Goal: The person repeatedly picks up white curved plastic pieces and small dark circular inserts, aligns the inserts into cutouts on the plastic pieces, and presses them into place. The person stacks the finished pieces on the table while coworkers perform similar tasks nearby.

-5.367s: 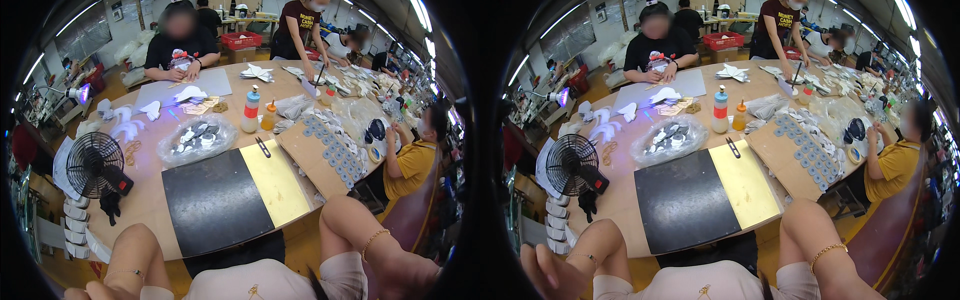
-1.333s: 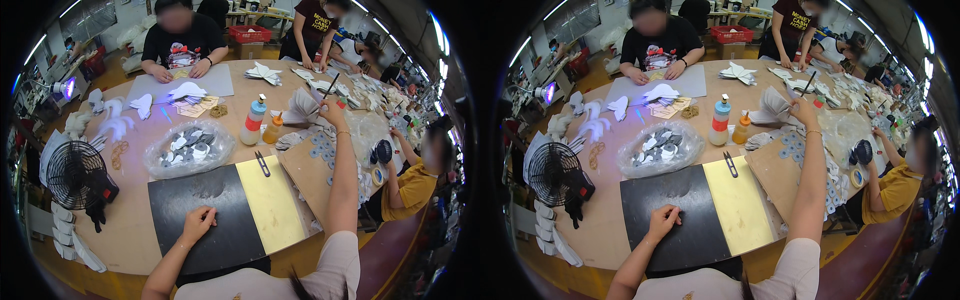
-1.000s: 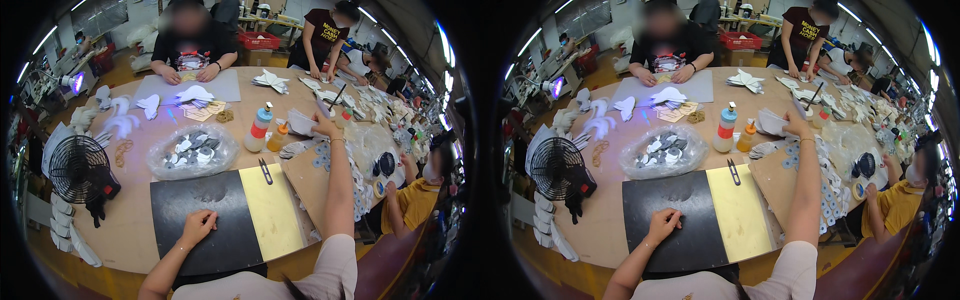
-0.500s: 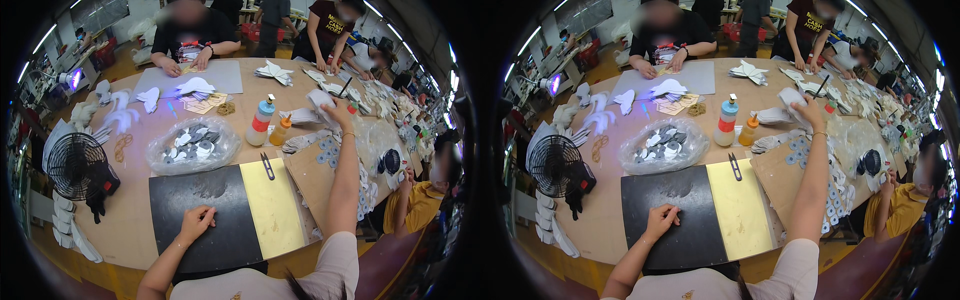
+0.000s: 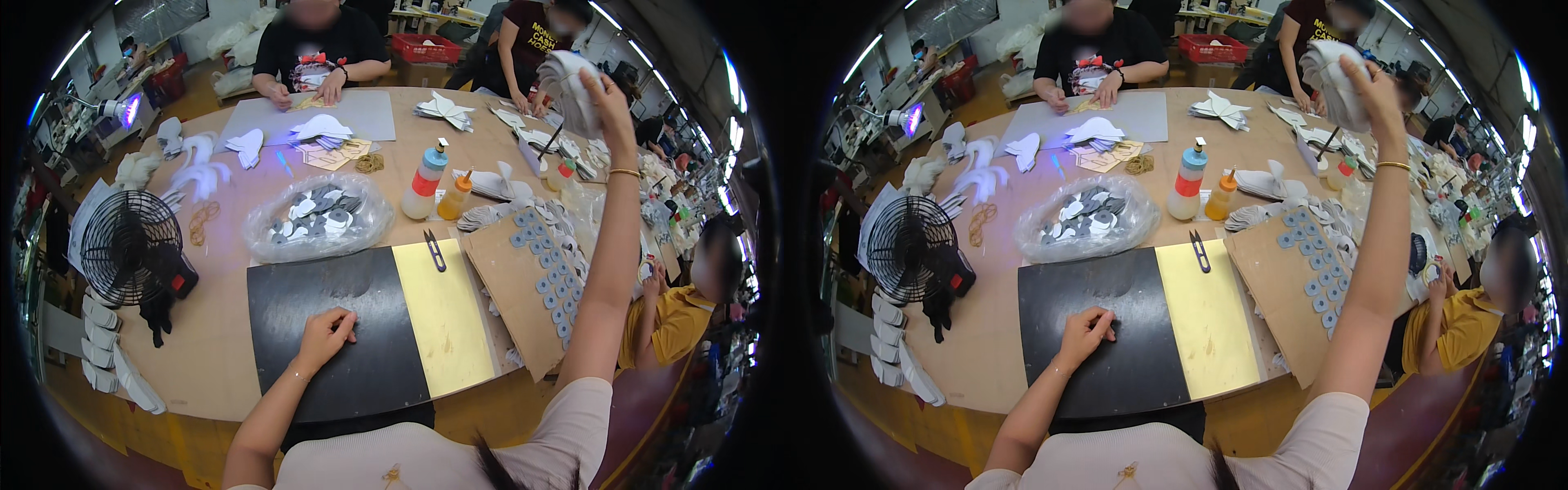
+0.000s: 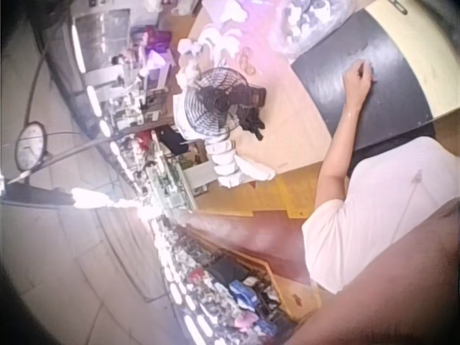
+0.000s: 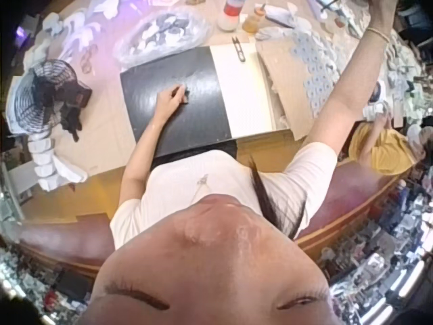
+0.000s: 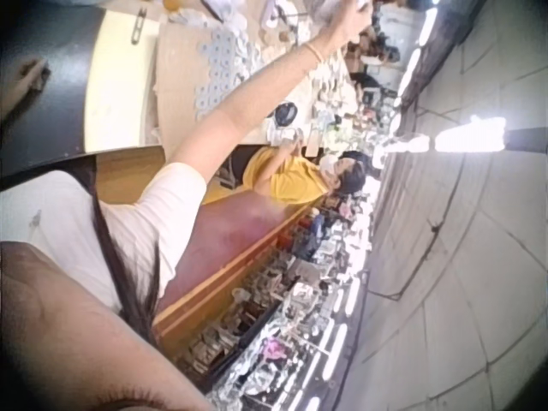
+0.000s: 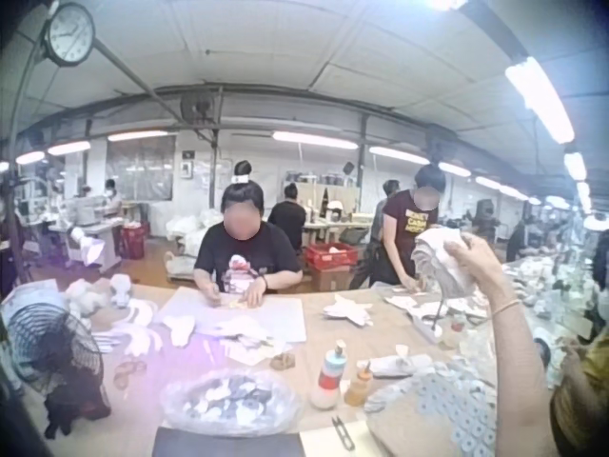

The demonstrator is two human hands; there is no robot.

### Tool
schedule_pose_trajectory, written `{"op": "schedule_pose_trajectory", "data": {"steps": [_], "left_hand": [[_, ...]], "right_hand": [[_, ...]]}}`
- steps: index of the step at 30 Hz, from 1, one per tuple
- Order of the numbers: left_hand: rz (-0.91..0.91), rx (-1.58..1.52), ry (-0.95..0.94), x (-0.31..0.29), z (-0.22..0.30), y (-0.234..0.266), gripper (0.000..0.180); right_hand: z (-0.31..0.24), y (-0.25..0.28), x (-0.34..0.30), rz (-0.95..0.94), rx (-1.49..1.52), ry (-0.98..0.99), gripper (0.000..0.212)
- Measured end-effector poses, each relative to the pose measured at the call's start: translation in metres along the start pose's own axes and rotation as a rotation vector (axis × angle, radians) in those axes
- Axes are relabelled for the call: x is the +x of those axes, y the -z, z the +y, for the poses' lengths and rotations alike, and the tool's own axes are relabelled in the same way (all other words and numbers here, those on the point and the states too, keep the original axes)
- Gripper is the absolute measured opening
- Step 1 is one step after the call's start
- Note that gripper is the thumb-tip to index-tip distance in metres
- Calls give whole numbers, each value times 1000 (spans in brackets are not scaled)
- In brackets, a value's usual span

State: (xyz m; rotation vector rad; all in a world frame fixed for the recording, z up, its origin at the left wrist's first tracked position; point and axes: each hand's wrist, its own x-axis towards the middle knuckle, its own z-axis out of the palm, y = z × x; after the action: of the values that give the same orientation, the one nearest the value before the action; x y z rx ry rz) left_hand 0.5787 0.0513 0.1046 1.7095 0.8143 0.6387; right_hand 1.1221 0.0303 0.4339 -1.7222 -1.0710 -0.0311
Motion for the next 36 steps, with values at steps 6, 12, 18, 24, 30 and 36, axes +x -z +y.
{"op": "schedule_pose_trajectory", "data": {"steps": [6, 12, 18, 24, 30, 36], "left_hand": [[-42, -149, 6, -9, 28, -7, 23], [-675, -621, -57, -27, 70, -47, 57], [-322, -371, -98, -75, 70, -13, 68], [-201, -895, 201, -111, 22, 47, 93], [-165, -927, 98, -131, 2, 75, 90], [119, -732, 329, -115, -16, 68, 58]], "right_hand": [[-107, -12, -97, -290, 250, 103, 44], [-184, -119, -233, -940, -111, 304, 44], [-194, -162, -311, -1280, 100, 34, 44], [-78, -225, -376, -1339, -116, 128, 46], [-115, -246, -381, -1302, -85, 177, 42], [-85, -258, -381, -1376, -176, 173, 64]]}}
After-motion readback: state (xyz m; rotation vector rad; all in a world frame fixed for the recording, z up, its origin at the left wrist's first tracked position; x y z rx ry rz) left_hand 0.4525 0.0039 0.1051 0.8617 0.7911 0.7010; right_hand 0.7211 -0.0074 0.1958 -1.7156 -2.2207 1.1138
